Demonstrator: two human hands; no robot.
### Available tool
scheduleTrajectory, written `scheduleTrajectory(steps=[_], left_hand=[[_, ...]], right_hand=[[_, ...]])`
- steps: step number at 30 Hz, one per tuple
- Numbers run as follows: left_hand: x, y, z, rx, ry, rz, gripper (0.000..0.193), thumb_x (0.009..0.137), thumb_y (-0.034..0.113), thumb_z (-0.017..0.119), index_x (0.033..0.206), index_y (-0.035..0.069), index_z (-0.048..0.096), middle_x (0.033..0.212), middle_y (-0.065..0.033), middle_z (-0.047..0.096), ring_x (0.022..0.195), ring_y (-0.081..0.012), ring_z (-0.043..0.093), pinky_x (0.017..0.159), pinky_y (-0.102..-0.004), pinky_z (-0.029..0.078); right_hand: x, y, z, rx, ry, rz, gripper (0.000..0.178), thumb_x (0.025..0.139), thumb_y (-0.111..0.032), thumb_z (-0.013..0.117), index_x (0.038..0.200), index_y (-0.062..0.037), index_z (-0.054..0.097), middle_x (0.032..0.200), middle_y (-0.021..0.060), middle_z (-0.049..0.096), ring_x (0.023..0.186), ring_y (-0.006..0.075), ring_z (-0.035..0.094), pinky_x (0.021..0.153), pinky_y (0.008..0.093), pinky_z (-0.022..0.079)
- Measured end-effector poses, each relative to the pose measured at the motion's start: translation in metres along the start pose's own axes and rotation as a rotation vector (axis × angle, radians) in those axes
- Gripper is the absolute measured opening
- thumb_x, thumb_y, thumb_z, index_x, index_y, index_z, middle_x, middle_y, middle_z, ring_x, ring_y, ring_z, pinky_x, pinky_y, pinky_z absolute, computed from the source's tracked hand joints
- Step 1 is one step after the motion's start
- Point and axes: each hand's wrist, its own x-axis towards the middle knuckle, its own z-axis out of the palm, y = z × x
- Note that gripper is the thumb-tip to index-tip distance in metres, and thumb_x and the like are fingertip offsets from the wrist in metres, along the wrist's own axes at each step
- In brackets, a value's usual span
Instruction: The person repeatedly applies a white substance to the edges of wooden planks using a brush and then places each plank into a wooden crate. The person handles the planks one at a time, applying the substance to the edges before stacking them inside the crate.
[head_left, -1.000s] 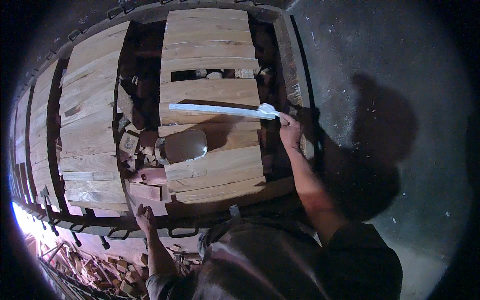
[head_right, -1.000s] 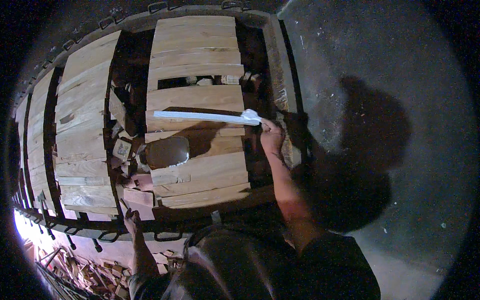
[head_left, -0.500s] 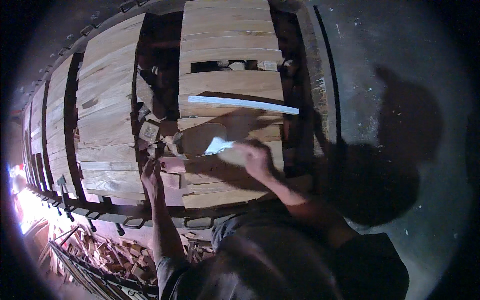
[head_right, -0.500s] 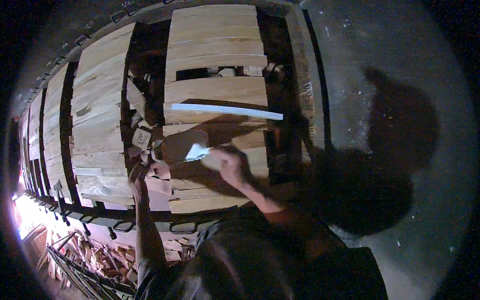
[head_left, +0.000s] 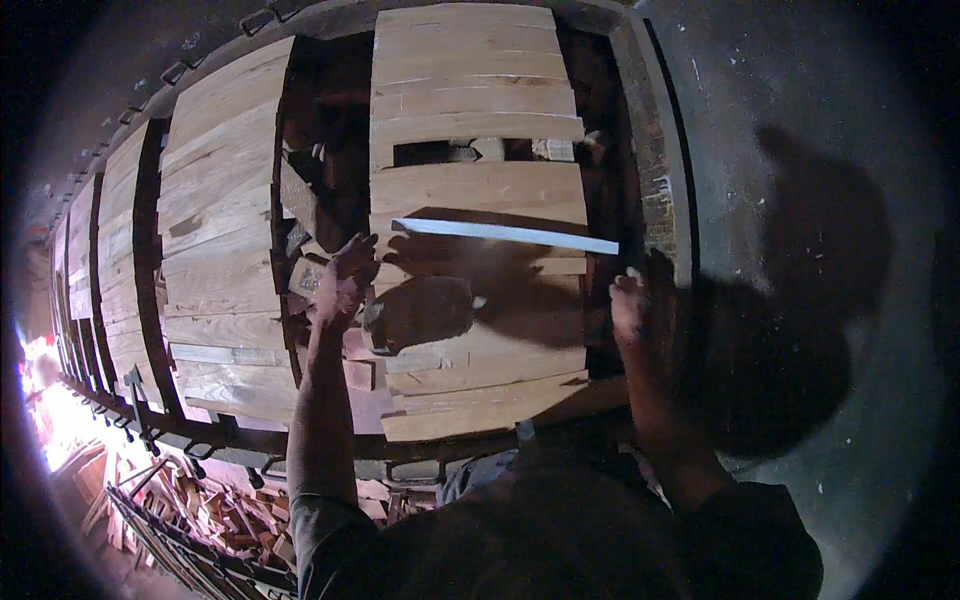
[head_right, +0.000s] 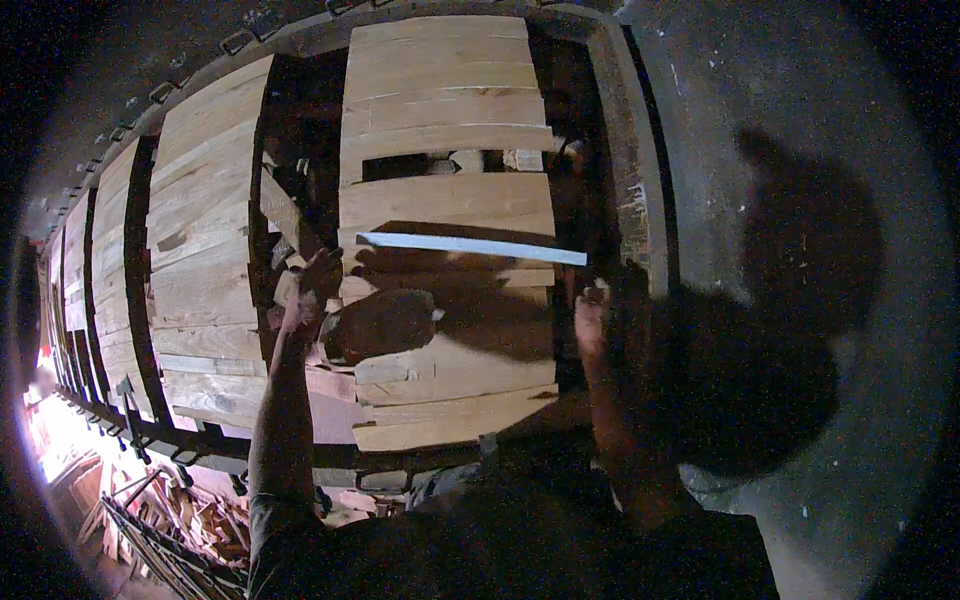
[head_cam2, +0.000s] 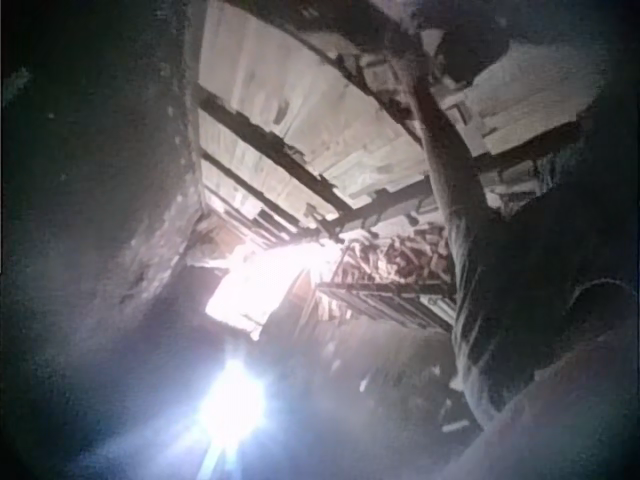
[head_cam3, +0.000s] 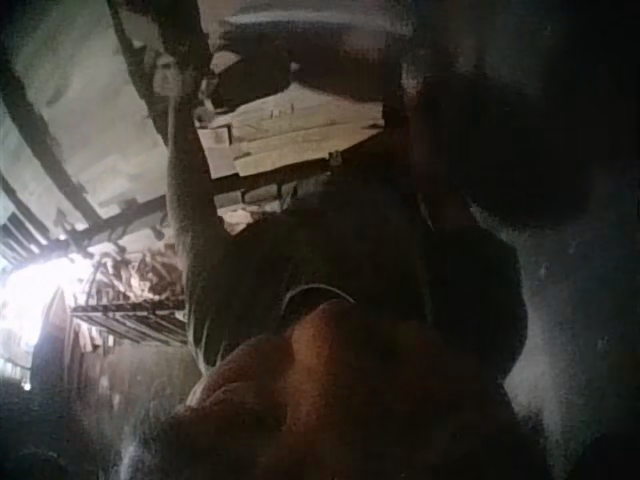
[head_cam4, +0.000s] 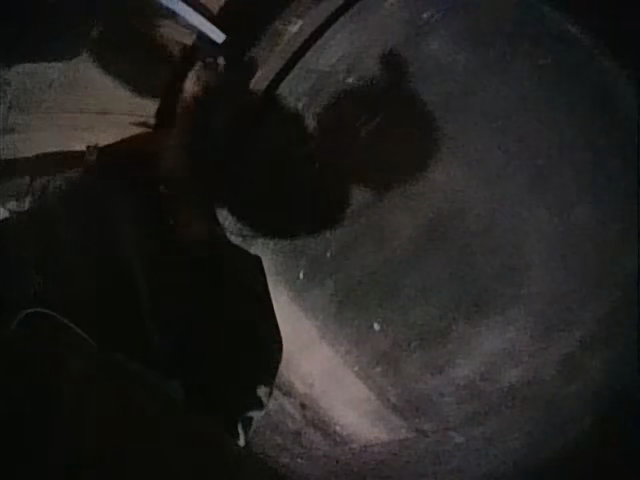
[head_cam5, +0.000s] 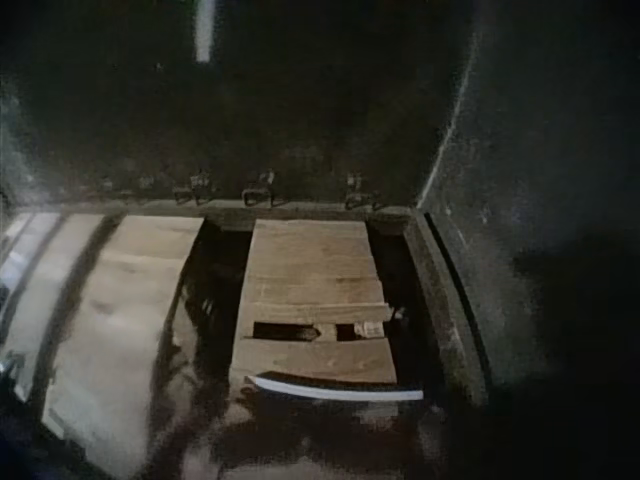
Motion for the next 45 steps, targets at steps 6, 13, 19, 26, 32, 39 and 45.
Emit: scheduleTrajectory(steps=[6,13,19,26,32,39,45], left_hand=[[0.035,0.026,0.022,0.315,-0.075,-0.208,0.057,0.090,0.012,0.063,0.138,-0.007,0.037,0.137,-0.0196,0.049,0.125,-0.0221,0.048,0.101,-0.0319,0.042],[0.052,0.003,0.006,0.522,-0.009,-0.112,0.054,0.089,0.019,0.061,0.134,-0.006,0.044,0.137,-0.0189,0.050,0.127,-0.0232,0.046,0.105,-0.0341,0.036],[0.120,0.015,0.007,0.044,0.099,0.064,0.065,0.084,0.021,0.057,0.138,-0.008,0.038,0.133,-0.0200,0.053,0.123,-0.0219,0.048,0.106,-0.0336,0.033],[0.197,-0.020,-0.009,-0.142,0.155,0.105,0.082,0.086,0.029,0.067,0.143,-0.011,0.023,0.123,-0.0196,0.057,0.104,-0.0190,0.056,0.092,-0.0290,0.045],[0.202,-0.027,-0.012,0.123,0.222,0.136,0.085,0.085,0.034,0.062,0.143,-0.011,0.021,0.128,-0.0216,0.053,0.114,-0.0224,0.052,0.098,-0.0307,0.041],[0.183,-0.001,-0.005,0.031,0.102,-0.004,0.101,0.082,0.056,0.063,0.144,-0.010,0.018,0.137,-0.0200,0.047,0.124,-0.0236,0.046,0.105,-0.0316,0.035],[0.192,-0.051,-0.045,-0.077,-0.089,0.174,0.100,0.079,0.054,0.067,0.145,-0.005,0.020,0.138,-0.0179,0.046,0.126,-0.0245,0.044,0.107,-0.0325,0.033]], right_hand=[[0.048,0.032,0.010,-0.252,-0.048,0.044,0.034,0.084,-0.022,0.065,0.111,-0.0018,0.062,0.109,0.0079,0.064,0.098,0.0243,0.060,0.079,0.0371,0.050],[0.063,-0.052,0.068,-0.451,0.031,-0.020,0.014,0.083,-0.012,0.067,0.091,-0.0040,0.060,0.082,-0.0004,0.055,0.076,0.0123,0.050,0.076,0.0298,0.044],[0.151,-0.129,0.117,-0.601,0.097,-0.021,0.034,0.079,-0.026,0.072,0.102,-0.0011,0.069,0.087,0.0104,0.070,0.083,0.0157,0.063,0.076,0.0308,0.049],[0.216,-0.105,0.146,-0.964,0.119,-0.020,0.036,0.081,-0.029,0.067,0.104,-0.0025,0.069,0.097,0.0161,0.070,0.092,0.0275,0.067,0.081,0.0357,0.050],[0.226,-0.069,0.160,-0.920,0.084,0.019,0.028,0.081,-0.023,0.065,0.101,-0.0032,0.069,0.099,0.0135,0.070,0.092,0.0232,0.066,0.080,0.0347,0.051],[0.214,-0.075,0.164,-0.570,-0.014,0.005,0.030,0.081,-0.018,0.066,0.108,-0.0046,0.066,0.099,0.0093,0.070,0.090,0.0172,0.064,0.080,0.0319,0.050],[0.202,-0.091,0.191,-0.681,-0.034,0.078,0.035,0.079,-0.025,0.069,0.109,-0.0061,0.066,0.102,0.0091,0.069,0.094,0.0196,0.063,0.082,0.0346,0.050]])
